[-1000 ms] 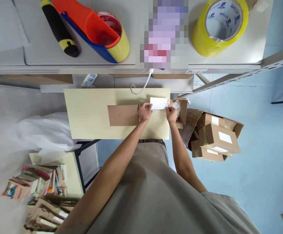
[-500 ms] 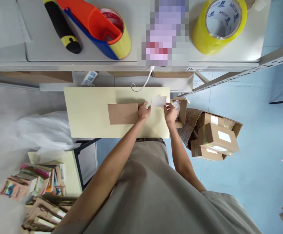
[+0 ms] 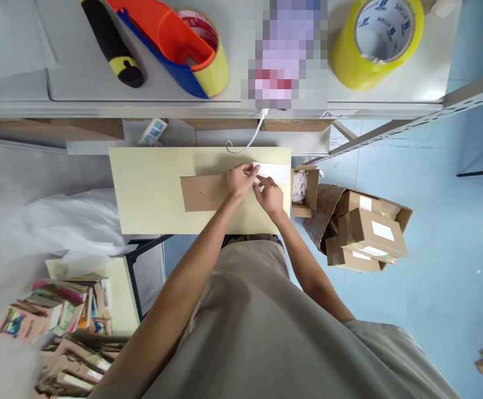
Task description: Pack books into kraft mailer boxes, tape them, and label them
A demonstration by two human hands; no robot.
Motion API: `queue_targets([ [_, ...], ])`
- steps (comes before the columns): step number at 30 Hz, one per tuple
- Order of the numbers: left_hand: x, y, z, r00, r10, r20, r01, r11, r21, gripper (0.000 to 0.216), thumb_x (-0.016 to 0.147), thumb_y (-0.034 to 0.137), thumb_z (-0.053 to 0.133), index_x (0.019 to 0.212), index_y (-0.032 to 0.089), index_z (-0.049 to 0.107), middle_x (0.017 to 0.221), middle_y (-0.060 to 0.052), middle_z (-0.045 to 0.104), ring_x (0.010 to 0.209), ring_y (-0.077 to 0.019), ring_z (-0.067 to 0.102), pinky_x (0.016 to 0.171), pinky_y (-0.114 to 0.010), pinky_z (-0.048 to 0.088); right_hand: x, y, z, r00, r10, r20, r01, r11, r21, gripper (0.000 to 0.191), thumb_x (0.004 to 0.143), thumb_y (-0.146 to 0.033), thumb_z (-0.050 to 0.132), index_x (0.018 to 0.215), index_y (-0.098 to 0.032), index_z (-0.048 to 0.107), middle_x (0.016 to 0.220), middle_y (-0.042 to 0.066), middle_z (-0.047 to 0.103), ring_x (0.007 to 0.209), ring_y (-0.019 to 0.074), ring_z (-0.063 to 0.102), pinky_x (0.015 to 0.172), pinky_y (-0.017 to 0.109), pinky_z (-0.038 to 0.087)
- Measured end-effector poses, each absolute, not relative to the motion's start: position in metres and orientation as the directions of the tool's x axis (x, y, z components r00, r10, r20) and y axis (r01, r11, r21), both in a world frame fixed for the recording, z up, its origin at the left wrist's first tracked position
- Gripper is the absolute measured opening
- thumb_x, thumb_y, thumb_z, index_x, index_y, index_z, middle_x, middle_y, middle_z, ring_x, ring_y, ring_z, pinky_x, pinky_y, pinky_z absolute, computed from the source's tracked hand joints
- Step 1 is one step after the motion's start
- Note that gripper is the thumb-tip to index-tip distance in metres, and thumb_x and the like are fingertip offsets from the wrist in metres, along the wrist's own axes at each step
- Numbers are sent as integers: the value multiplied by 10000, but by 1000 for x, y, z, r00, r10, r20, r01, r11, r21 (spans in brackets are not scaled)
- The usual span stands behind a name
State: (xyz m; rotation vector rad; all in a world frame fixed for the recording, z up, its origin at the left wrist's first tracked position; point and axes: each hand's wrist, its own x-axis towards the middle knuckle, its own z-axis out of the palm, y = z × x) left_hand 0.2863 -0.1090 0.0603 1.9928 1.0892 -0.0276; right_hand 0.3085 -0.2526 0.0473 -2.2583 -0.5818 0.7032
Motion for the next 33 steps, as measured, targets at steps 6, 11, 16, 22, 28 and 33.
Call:
queue_targets([
  [6, 285, -79, 59, 546, 689, -477, 755, -156, 637, 174, 975, 312, 738, 1021, 172, 832, 1031, -84, 856, 896, -249, 816, 759, -289, 625, 332, -232, 20, 766, 535, -356, 101, -647, -756, 319, 1156, -398, 531, 1193, -223, 794, 1195, 94, 823, 927, 214, 805, 923, 288, 585],
  [11, 278, -76, 55, 485, 697, -528, 752, -24, 659, 265, 1025, 393, 711, 1079, 159, 822, 984, -105, 839, 668, -208, 766, 644, -291, 604, 370, -203, -16, 689, 335, -643, -288, -687, -667, 442, 1129, -417, 613, 754, -200, 704, 704, 49, 775, 572, 174, 736, 728, 277, 605],
  [16, 274, -72, 53, 502, 711, -492, 747, -71, 661, 253, 1032, 400, 699, 1020, 173, 810, 957, -82, 833, 686, -192, 757, 645, -264, 586, 383, -187, -42, 610, 197, -767, -507, -648, -569, 541, 1114, -401, 621, 609, -210, 656, 496, -4, 646, 397, 126, 624, 567, 228, 557],
  [22, 282, -54, 54, 601, 678, -423, 724, -239, 647, 202, 990, 354, 723, 899, 205, 825, 887, -63, 824, 904, -245, 794, 772, -277, 599, 381, -187, -56, 629, 150, -763, -492, -683, -540, 569, 1103, -408, 618, 564, -227, 639, 447, -21, 612, 365, 121, 603, 567, 214, 547],
  [28, 292, -38, 54, 656, 629, -417, 743, -440, 504, 165, 960, 315, 737, 889, 212, 845, 944, -95, 859, 945, -286, 799, 878, -337, 584, 378, -188, -51, 624, 185, -760, -483, -672, -561, 581, 1101, -403, 656, 549, -222, 624, 469, -19, 638, 376, 130, 641, 619, 230, 588],
  [33, 291, -28, 53, 632, 638, -439, 774, -490, 401, 167, 992, 286, 695, 964, 216, 844, 1045, -128, 864, 991, -312, 800, 948, -386, 584, 375, -194, -51, 604, 221, -766, -530, -607, -593, 571, 1089, -458, 699, 575, -219, 624, 475, -18, 643, 395, 131, 662, 544, 203, 573],
])
